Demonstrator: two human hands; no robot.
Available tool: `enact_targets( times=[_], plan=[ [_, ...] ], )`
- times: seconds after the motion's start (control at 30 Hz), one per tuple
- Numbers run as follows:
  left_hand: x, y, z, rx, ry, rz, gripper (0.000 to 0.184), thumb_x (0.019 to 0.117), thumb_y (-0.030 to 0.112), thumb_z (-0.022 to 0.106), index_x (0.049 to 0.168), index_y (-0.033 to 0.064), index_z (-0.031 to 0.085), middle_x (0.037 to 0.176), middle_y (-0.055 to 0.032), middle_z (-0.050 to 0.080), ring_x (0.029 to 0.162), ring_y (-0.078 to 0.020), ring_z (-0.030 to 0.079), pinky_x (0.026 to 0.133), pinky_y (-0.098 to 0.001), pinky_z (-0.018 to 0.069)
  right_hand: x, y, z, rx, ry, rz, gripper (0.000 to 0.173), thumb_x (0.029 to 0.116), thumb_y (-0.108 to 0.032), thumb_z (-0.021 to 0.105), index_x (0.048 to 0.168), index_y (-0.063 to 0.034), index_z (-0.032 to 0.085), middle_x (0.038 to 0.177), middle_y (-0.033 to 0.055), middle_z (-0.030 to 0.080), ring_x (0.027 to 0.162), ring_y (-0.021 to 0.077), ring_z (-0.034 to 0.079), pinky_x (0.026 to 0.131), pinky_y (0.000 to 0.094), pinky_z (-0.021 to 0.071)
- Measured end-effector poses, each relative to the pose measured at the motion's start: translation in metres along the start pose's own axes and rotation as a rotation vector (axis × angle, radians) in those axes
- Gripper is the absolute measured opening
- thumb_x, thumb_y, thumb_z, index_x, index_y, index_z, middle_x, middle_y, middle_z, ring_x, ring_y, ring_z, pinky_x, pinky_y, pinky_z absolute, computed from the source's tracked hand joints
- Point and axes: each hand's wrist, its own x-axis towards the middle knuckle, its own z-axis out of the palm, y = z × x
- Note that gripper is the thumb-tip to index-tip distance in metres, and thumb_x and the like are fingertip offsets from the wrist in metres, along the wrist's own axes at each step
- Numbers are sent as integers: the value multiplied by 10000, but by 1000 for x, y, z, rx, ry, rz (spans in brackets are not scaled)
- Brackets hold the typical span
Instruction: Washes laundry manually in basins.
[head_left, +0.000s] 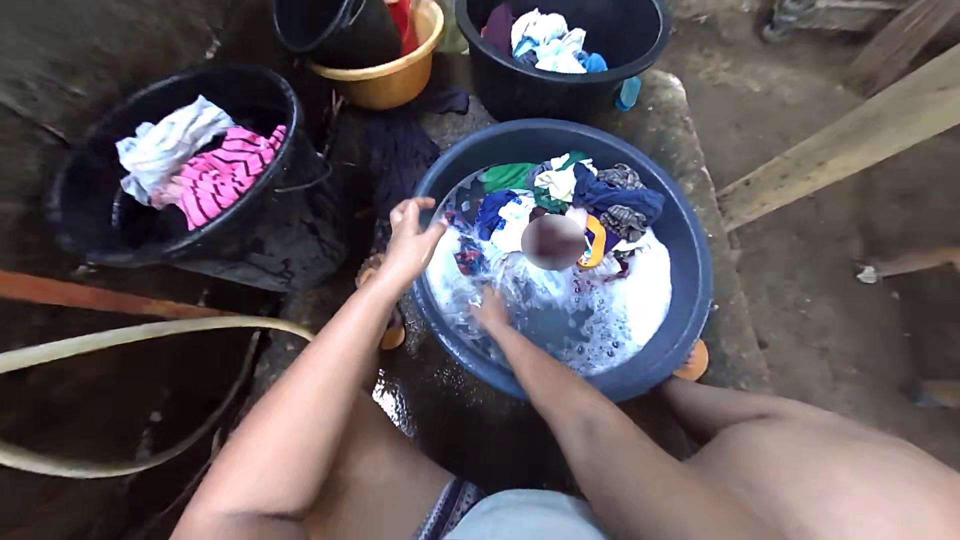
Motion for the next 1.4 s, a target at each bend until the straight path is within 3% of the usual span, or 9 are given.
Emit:
enact_targets(
  times=[0.1, 0.33, 0.47, 0.63, 0.77, 0.97, 1.1, 1.2, 1.4],
  plan=[
    [7, -14, 10, 210, -70, 16, 476, 997, 226, 661, 1427, 77, 521, 1590, -272, 312, 1344, -442, 481, 1030, -607, 467, 1, -19, -10, -110, -117, 57, 578, 1014, -368, 620, 1450, 5, 546, 1560, 322, 380, 1463, 485, 350, 1166, 632, 333],
    [0, -23, 26, 547, -433, -182, 651, 1018, 249, 636, 1581, 107, 343, 1637, -297, 227, 1393, -474, 447, 1104, -592, 420, -78, -89, -147, 344, -55, -316, 353, 1038, -145, 547, 1313, 67, 607, 1304, 273, 616, 1218, 339, 595, 1059, 515, 455],
    [-11, -31, 53, 582, -494, -186, 740, 1013, 278, 629, 1625, 113, 248, 1604, -336, 273, 1403, -494, 431, 1119, -615, 399, -138, -94, -205, 270, 4, -555, 150, 999, -117, 571, 953, 17, 620, 829, 141, 578, 751, 229, 556, 708, 448, 470],
    [-27, -31, 96, 293, -597, -61, 705, 1057, 293, 574, 1607, 22, 228, 1492, -307, 469, 1365, -401, 511, 1132, -552, 422, -212, -75, -254, 526, 161, -770, 108, 965, -88, 546, 860, -72, 564, 708, -6, 558, 622, 69, 553, 601, 281, 490],
    [-47, 10, 118, 363, -590, 151, 350, 1107, 185, 448, 1321, -49, 598, 1182, -270, 669, 1103, -363, 658, 1015, -547, 489, -215, -15, -271, 797, 406, -712, 91, 1033, -138, 457, 1026, -90, 534, 826, -20, 608, 722, 62, 622, 683, 292, 568],
    [-31, 6, 140, 410, -553, 181, 379, 920, 306, 781, 1111, -1, 666, 918, -171, 679, 842, -300, 654, 818, -552, 531, -170, 117, -288, 303, 641, -36, 335, 1050, -198, 527, 1223, 78, 604, 1179, 341, 631, 1153, 487, 605, 968, 685, 436],
    [-7, -25, 180, 598, -364, 91, 333, 945, 275, 750, 1131, 8, 679, 1024, -231, 694, 983, -415, 672, 881, -647, 514, -113, 172, -247, 339, 676, 180, 416, 1024, -192, 602, 1334, 81, 552, 1303, 367, 584, 1240, 518, 574, 1024, 666, 449],
    [-11, -62, 221, 687, -353, 37, 395, 924, 180, 724, 1295, 63, 658, 1405, -299, 522, 1285, -483, 527, 1033, -622, 471, -83, 183, -208, 206, 444, 166, 407, 982, -113, 641, 1334, 77, 561, 1344, 367, 540, 1231, 522, 569, 1006, 663, 478],
    [-47, -105, 274, 1014, -1120, -188, 853, 985, 576, 593, 1657, 218, 210, 1690, -275, 108, 1519, -548, 165, 1113, -784, 262, -53, 162, -114, -329, -437, -13, 590, 892, -149, 773, 1453, -118, 591, 1500, 293, 492, 1416, 535, 397, 1111, 812, 216]
  ],
)
